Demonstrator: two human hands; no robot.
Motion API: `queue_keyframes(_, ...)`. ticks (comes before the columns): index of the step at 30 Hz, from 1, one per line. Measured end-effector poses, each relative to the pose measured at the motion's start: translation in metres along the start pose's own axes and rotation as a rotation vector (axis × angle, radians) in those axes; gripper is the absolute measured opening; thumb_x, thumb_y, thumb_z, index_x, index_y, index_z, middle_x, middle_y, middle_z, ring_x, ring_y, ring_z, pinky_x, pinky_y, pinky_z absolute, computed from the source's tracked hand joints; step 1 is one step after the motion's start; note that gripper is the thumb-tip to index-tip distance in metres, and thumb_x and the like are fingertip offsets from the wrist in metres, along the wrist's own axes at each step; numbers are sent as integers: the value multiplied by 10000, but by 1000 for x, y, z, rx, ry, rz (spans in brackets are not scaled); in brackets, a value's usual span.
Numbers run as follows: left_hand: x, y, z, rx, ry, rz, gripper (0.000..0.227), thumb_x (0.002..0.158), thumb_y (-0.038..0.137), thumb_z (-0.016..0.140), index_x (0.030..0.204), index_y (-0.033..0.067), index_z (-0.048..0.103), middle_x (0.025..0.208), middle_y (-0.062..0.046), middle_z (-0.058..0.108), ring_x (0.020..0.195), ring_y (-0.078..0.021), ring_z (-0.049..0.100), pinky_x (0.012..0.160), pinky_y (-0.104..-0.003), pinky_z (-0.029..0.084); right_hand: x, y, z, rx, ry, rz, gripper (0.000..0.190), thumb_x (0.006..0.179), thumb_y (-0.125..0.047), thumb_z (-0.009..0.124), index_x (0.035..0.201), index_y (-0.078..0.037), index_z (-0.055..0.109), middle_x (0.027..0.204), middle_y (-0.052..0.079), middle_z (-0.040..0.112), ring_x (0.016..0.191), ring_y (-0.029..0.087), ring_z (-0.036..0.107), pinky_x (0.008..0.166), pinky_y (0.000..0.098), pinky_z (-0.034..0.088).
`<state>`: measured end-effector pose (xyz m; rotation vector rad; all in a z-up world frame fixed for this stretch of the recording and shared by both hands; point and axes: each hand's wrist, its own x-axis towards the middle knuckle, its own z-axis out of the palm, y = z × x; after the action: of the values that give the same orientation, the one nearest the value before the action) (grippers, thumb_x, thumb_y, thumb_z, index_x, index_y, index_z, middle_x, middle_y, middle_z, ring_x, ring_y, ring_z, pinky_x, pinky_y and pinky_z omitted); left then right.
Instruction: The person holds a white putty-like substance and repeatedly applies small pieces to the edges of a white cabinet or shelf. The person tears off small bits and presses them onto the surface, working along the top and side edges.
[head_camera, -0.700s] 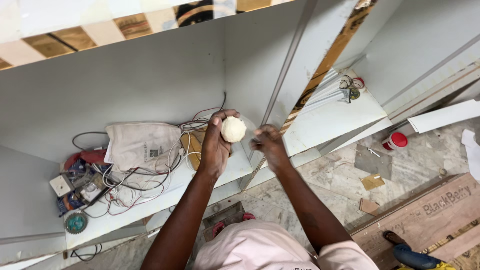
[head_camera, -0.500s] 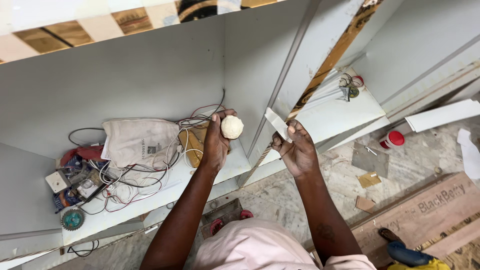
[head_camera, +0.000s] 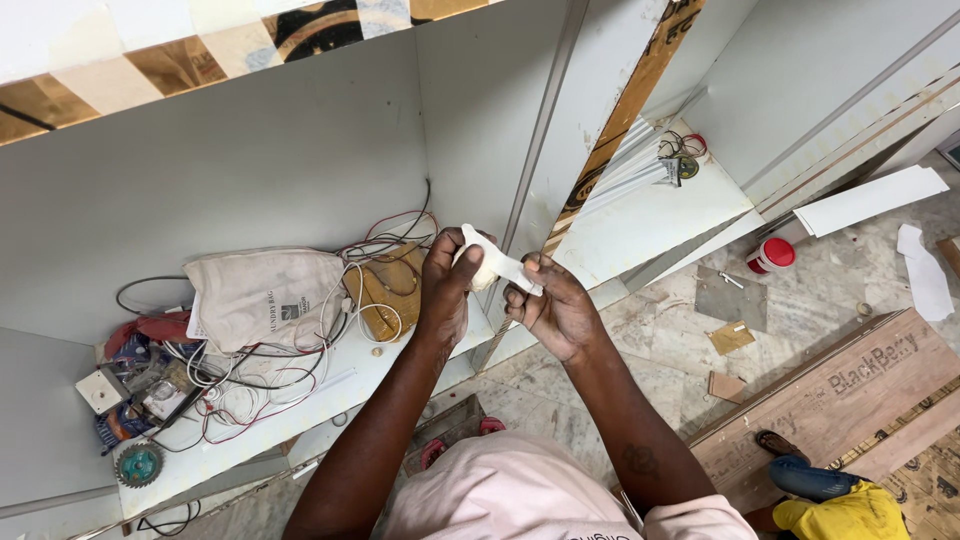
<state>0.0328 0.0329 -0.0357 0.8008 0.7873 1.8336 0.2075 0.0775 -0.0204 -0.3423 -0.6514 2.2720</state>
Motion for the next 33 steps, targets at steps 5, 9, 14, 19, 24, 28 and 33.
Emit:
queue_keyframes(5, -2, 13, 17, -92, 91, -3, 190, 986, 143, 732, 1069, 19, 615, 998, -86, 714, 932, -150, 658, 859, -318, 529, -5, 8, -8, -32, 31, 26, 118, 971, -119, 716, 998, -111, 601, 876, 61, 660, 790, 228, 685, 703, 360, 572)
queue_keyframes(9, -7, 26, 30, -204, 59, -18, 288, 943, 94, 662, 1209, 57, 560, 925, -107, 700, 874, -198, 671, 810, -359, 550, -4, 21, -13, -90, 74, 36, 123, 960, -137, 718, 1008, -79, 621, 859, 61, 659, 752, 200, 664, 689, 344, 558)
queue_keyframes(14, -10, 29, 34, -347, 1, -59, 367, 947, 68, 602, 1305, 22, 534, 920, -122, 674, 908, -246, 666, 883, -398, 544, -5, 36, -14, -179, 7, -24, 214, 997, -222, 753, 1021, -66, 607, 888, 45, 646, 794, 180, 646, 732, 341, 550)
queue_keyframes(19, -10, 25, 30, -398, -70, -103, 402, 951, 141, 574, 1324, 0, 526, 957, -145, 690, 1036, -296, 654, 1071, -442, 513, -6, 48, -3, -429, 32, -286, 345, 948, -325, 784, 1100, -80, 595, 982, 43, 657, 867, 150, 614, 781, 330, 537)
queue_keyframes(24, -13, 38, 39, -376, -200, -155, 451, 947, 185, 502, 1370, 30, 508, 1094, -210, 708, 1348, -281, 584, 1156, -426, 433, -4, 36, 7, -684, -58, -503, 661, 865, -458, 832, 1332, -104, 524, 1220, 23, 576, 1128, 140, 570, 985, 324, 494)
queue_keyframes(28, -14, 39, 48, -280, -85, -218, 518, 858, 157, 490, 1373, 108, 491, 1320, -105, 640, 1275, -210, 559, 1106, -409, 438, -12, 18, 8, -870, -187, -526, 740, 894, -509, 807, 1414, -67, 521, 1376, 42, 548, 1309, 175, 525, 1126, 348, 426)
queue_keyframes(33, -11, 7, 35, 84, 132, -11, 351, 1031, 307, 587, 1236, 21, 585, 1211, -89, 620, 1122, -209, 595, 983, -385, 512, -16, 12, 2, -1107, -54, -560, 729, 861, -494, 815, 1379, -44, 570, 1284, 68, 619, 1222, 189, 592, 1084, 348, 474)
